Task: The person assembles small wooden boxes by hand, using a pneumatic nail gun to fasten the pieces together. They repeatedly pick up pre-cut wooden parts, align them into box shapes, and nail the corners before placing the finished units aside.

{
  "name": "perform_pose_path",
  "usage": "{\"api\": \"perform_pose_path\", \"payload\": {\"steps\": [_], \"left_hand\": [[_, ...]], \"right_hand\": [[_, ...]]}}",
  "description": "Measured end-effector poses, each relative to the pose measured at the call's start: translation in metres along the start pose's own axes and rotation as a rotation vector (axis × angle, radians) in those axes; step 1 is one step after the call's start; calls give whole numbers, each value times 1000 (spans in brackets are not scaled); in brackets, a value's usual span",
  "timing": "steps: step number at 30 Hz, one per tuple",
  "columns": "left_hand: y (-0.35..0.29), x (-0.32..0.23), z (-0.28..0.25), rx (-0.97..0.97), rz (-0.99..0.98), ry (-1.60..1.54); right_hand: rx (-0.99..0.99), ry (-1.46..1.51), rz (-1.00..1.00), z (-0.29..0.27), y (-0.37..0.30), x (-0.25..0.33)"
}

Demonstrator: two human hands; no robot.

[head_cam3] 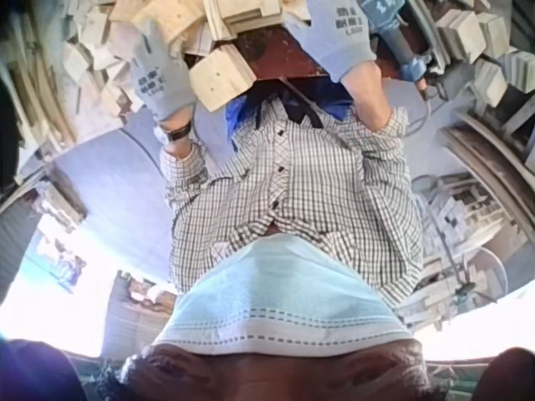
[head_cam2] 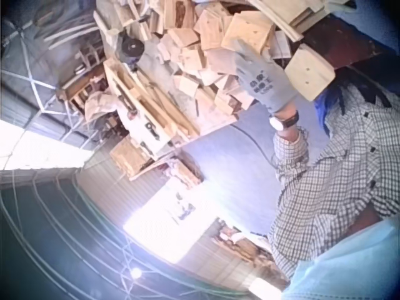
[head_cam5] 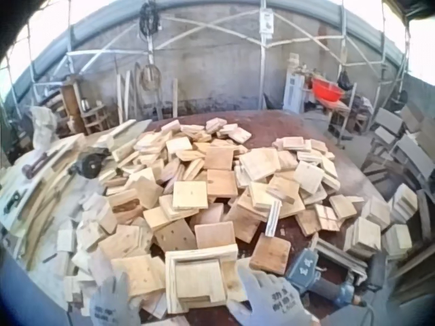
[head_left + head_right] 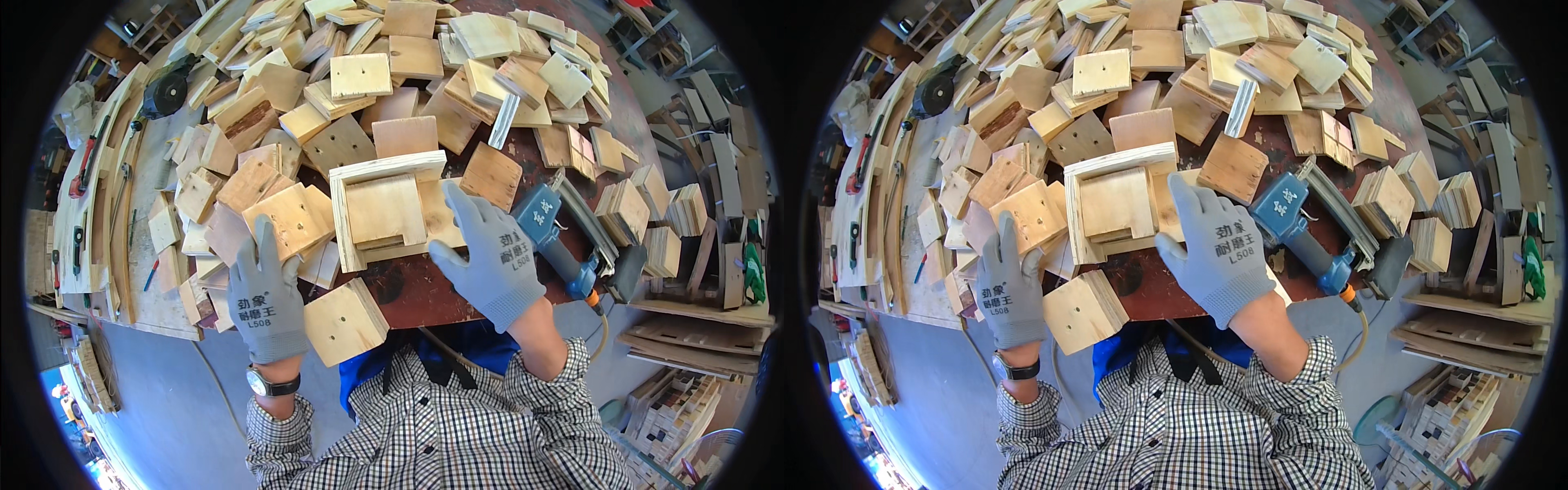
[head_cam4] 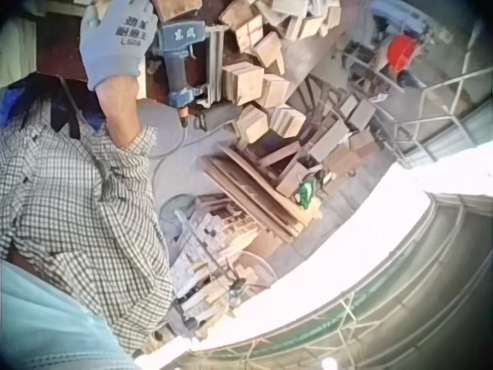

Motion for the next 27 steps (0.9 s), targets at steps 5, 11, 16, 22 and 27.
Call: {"api": "perform_pose_path", "payload": {"steps": [5, 11, 16, 22, 27], "left_hand": [[1, 7, -3, 23, 24, 16], [12, 6, -15, -77, 49, -78], [9, -7, -36, -106, 25, -238], [4, -56, -38, 10, 251, -143], [14, -84, -15, 67, 395, -115]], "right_hand": [[-14, -123, -76, 13, 2, 20], [-131, -404, -290, 11, 2, 39], [-171, -283, -284, -47, 8, 35], [-383, -626, 298, -198, 45, -90], [31, -781, 906, -240, 108, -311]]}}
Point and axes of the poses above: each hand's wrist, its own y-axis towards the middle knuckle, its own z-axis out of the palm, x = y × z, the point moved 7 cm from there along y, towards the middle knuckle, and after that the axes turned 3 degrees about z, right-handed, at the moved point
